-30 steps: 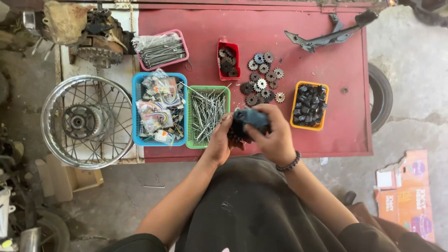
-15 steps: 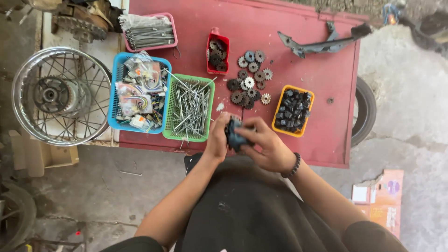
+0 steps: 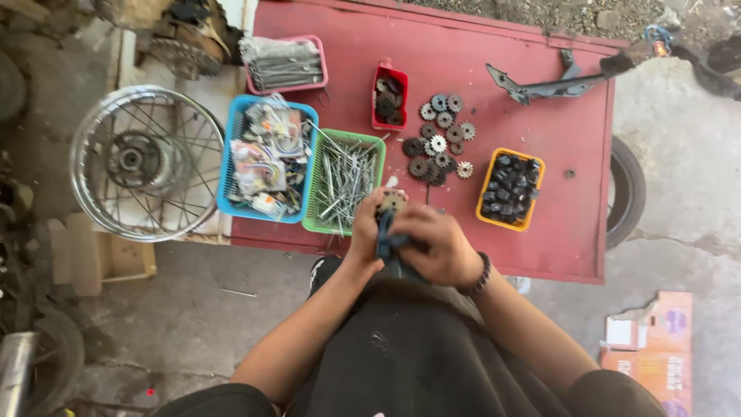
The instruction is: The person cleans small metal gears one by one using a dark cloth. They pick up each gear from a pile on a red table, wipe it thoroughly, and place it into a red plastic container. The workspace includes several baskets of parts and a bicycle wheel.
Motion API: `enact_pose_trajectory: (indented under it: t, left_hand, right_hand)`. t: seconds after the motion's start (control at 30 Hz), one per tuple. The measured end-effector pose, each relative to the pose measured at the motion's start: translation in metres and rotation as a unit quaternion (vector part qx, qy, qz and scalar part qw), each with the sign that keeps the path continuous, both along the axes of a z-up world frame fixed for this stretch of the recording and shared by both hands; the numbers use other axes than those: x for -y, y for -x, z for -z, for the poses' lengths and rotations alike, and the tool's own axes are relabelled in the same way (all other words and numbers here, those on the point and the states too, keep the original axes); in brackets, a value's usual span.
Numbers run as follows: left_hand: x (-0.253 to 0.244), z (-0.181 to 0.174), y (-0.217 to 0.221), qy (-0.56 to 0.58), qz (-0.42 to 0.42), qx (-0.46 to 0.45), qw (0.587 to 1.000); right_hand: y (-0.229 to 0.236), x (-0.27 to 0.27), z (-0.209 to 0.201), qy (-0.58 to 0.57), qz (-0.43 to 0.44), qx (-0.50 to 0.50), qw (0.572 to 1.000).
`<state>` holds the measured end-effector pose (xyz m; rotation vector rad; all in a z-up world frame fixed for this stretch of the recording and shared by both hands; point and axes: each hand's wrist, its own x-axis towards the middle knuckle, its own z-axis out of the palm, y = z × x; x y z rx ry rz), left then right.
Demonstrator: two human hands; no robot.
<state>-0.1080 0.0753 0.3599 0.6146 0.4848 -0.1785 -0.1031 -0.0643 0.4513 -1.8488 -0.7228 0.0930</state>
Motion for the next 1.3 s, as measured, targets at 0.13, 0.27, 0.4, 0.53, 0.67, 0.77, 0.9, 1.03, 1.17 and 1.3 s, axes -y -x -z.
enact_pose_trajectory:
  t: [0.13, 0.27, 0.4, 0.53, 0.67, 0.77, 0.9, 1.03, 1.17, 1.3]
  left_hand:
    - [-0.036, -0.025, 0.001, -0.088, 0.050, 0.024, 0.995]
    - [-0.068, 0.008, -0.010, -0.022, 0.074, 0.012, 0.997]
    - [-0.084, -0.016, -0.013, -0.069, 0.130, 0.084, 0.985]
    - [-0.106, -0.010, -0.025, -0.061, 0.118, 0.096, 0.987]
    - [-0.122, -0.059, -0.028, -0.005, 0.188, 0.124, 0.974]
    - [-0.108, -0.065, -0.029, 0.031, 0.182, 0.109, 0.977]
    - [-0.084, -0.049, -0.037, -0.062, 0.111, 0.046, 0.991]
    - [-0.050, -0.032, -0.038, -0.066, 0.108, 0.010, 0.992]
    - [-0.012, 0.003, -0.032, 0.044, 0.134, -0.021, 0.990]
    - [0.015, 0.007, -0.028, 0.045, 0.121, -0.004, 0.992]
  right_hand:
    - [-0.009, -0.033, -0.008, 0.063, 0.071, 0.083, 0.992]
    - [-0.003, -0.063, -0.017, 0.018, 0.059, 0.069, 0.996]
    - [-0.008, -0.090, -0.013, 0.032, 0.170, 0.099, 0.980]
    - [-0.003, -0.098, -0.018, 0.030, 0.117, 0.075, 0.990]
    - [-0.005, -0.056, -0.004, 0.127, 0.208, 0.003, 0.970]
    - [-0.005, -0.059, -0.017, 0.030, 0.296, -0.186, 0.936]
    - [-0.006, -0.052, -0.016, -0.156, 0.322, -0.332, 0.873]
    - [-0.013, -0.036, -0.021, -0.130, 0.321, -0.321, 0.881]
    - [-0.023, -0.003, -0.019, -0.006, 0.218, -0.272, 0.937]
    - [-0.025, 0.046, -0.005, 0.042, 0.226, -0.206, 0.951]
